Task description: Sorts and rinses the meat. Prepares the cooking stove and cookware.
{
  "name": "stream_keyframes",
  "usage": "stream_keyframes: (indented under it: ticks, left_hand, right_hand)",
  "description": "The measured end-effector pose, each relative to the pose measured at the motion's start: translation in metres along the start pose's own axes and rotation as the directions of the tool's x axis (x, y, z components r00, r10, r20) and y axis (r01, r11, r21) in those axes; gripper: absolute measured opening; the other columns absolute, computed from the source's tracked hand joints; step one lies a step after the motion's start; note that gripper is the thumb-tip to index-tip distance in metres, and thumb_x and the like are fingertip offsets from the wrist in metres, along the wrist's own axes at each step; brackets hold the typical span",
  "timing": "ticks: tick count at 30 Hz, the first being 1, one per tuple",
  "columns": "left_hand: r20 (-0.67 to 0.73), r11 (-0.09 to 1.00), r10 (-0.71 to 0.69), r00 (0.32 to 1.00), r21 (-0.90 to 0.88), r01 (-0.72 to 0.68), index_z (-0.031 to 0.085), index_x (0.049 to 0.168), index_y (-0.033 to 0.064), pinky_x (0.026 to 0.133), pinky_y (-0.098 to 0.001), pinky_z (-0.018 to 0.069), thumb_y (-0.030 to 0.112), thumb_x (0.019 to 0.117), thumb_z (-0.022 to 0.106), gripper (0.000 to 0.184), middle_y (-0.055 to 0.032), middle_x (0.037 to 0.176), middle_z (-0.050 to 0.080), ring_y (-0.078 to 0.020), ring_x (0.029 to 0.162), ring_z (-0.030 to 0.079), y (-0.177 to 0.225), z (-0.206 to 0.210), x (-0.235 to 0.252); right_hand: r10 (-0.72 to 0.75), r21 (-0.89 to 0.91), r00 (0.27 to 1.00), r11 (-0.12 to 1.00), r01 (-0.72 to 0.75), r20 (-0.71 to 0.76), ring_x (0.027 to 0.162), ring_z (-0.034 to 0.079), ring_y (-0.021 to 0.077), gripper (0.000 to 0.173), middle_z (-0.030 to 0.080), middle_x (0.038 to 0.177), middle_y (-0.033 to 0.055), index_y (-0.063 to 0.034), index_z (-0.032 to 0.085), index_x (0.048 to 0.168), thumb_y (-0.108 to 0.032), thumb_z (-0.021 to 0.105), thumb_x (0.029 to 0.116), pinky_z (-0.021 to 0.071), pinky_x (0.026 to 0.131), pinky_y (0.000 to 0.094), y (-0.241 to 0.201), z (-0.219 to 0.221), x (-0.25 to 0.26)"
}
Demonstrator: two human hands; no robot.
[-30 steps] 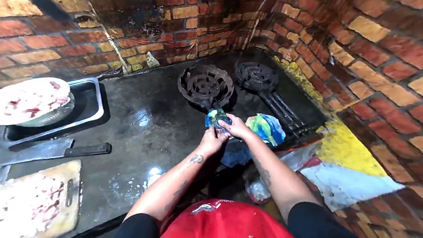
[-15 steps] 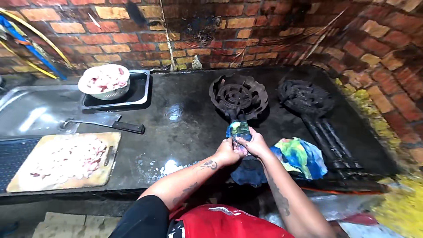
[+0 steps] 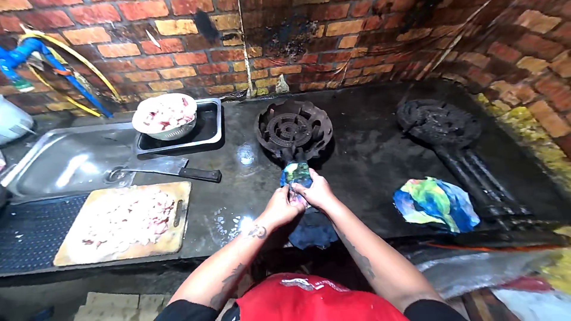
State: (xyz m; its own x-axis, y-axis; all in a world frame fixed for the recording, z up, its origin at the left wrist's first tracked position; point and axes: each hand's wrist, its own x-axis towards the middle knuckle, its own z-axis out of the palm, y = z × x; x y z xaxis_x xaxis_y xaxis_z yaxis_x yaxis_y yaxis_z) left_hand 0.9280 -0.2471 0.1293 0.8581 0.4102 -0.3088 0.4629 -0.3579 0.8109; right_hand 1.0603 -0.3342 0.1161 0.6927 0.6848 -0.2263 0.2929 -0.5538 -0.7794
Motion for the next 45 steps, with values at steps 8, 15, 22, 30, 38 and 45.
stream_keyframes:
  ticks: [8, 15, 22, 30, 38, 45]
  left_hand:
    - [-0.068, 0.996, 0.082, 0.994, -0.026, -0.084, 0.046, 0.149, -0.0044, 0.109, -0.0429, 0.0467, 0.029, 0.0897, 0.074, 0.074, -0.0247, 0.142, 0.055, -0.0298, 0.129, 0.057, -0.046, -0.022, -0.003]
    - [-0.125, 0.991, 0.076, 0.989, -0.099, -0.089, 0.046, 0.150, -0.0020, 0.096, -0.0493, 0.0554, 0.025, 0.0910, 0.076, 0.071, -0.0256, 0.137, 0.058, -0.0327, 0.119, 0.063, -0.053, -0.017, 0.001]
    - [-0.289, 0.984, 0.178, 0.941, 0.055, -0.169, 0.045, 0.150, -0.0053, 0.091, -0.0528, 0.0545, 0.034, 0.0961, 0.070, 0.071, -0.0292, 0.130, 0.061, -0.0366, 0.109, 0.066, -0.050, -0.004, -0.016]
    - [-0.328, 0.973, 0.197, 0.924, 0.182, -0.142, 0.049, 0.148, -0.0058, 0.092, -0.0522, 0.0547, 0.039, 0.1008, 0.062, 0.066, -0.0291, 0.130, 0.062, -0.0363, 0.106, 0.068, -0.048, 0.005, -0.026]
    - [-0.383, 0.984, 0.132, 0.914, 0.162, -0.074, 0.047, 0.149, -0.0051, 0.095, -0.0499, 0.0552, 0.037, 0.1022, 0.059, 0.064, -0.0294, 0.134, 0.060, -0.0354, 0.111, 0.068, -0.041, 0.015, -0.029]
    - [-0.474, 0.976, 0.187, 0.860, 0.186, -0.109, 0.053, 0.145, -0.0034, 0.092, -0.0482, 0.0567, 0.043, 0.1018, 0.057, 0.064, -0.0264, 0.132, 0.063, -0.0335, 0.111, 0.068, -0.052, 0.026, -0.025]
  right_hand:
    - [0.057, -0.009, 0.998, 0.998, -0.057, -0.002, 0.133, 0.057, 0.0364, 0.092, 0.059, 0.140, 0.0256, 0.0011, 0.033, 0.158, -0.044, 0.077, 0.0904, 0.0439, 0.113, 0.0534, -0.023, 0.036, -0.001]
    - [0.020, 0.011, 0.999, 1.000, -0.020, 0.037, 0.140, 0.050, 0.0371, 0.093, 0.052, 0.150, 0.0250, 0.0014, 0.029, 0.160, -0.048, 0.072, 0.0939, 0.0387, 0.118, 0.0545, -0.026, 0.029, -0.006]
    - [0.038, -0.037, 0.966, 0.998, -0.049, -0.255, 0.140, 0.049, 0.0395, 0.066, 0.052, 0.147, 0.0254, -0.0046, 0.052, 0.151, -0.046, 0.064, 0.1005, 0.0399, 0.116, 0.0547, 0.005, -0.061, -0.042]
    - [0.259, -0.067, 0.609, 0.886, -0.459, -0.749, 0.139, 0.041, 0.0552, 0.082, 0.048, 0.146, 0.0340, -0.0031, 0.051, 0.149, -0.041, 0.084, 0.0846, 0.0409, 0.106, 0.0713, 0.172, -0.256, -0.011]
    - [0.468, -0.174, 0.633, 0.703, -0.690, -0.617, 0.147, 0.034, 0.0480, 0.113, 0.040, 0.155, 0.0306, 0.0005, 0.032, 0.158, -0.049, 0.091, 0.0745, 0.0264, 0.118, 0.0675, 0.227, -0.312, 0.009]
    - [0.489, -0.168, 0.632, 0.696, -0.698, -0.601, 0.146, 0.035, 0.0470, 0.098, 0.041, 0.153, 0.0308, 0.0017, 0.043, 0.151, -0.035, 0.091, 0.0742, 0.0307, 0.116, 0.0648, 0.226, -0.318, 0.015]
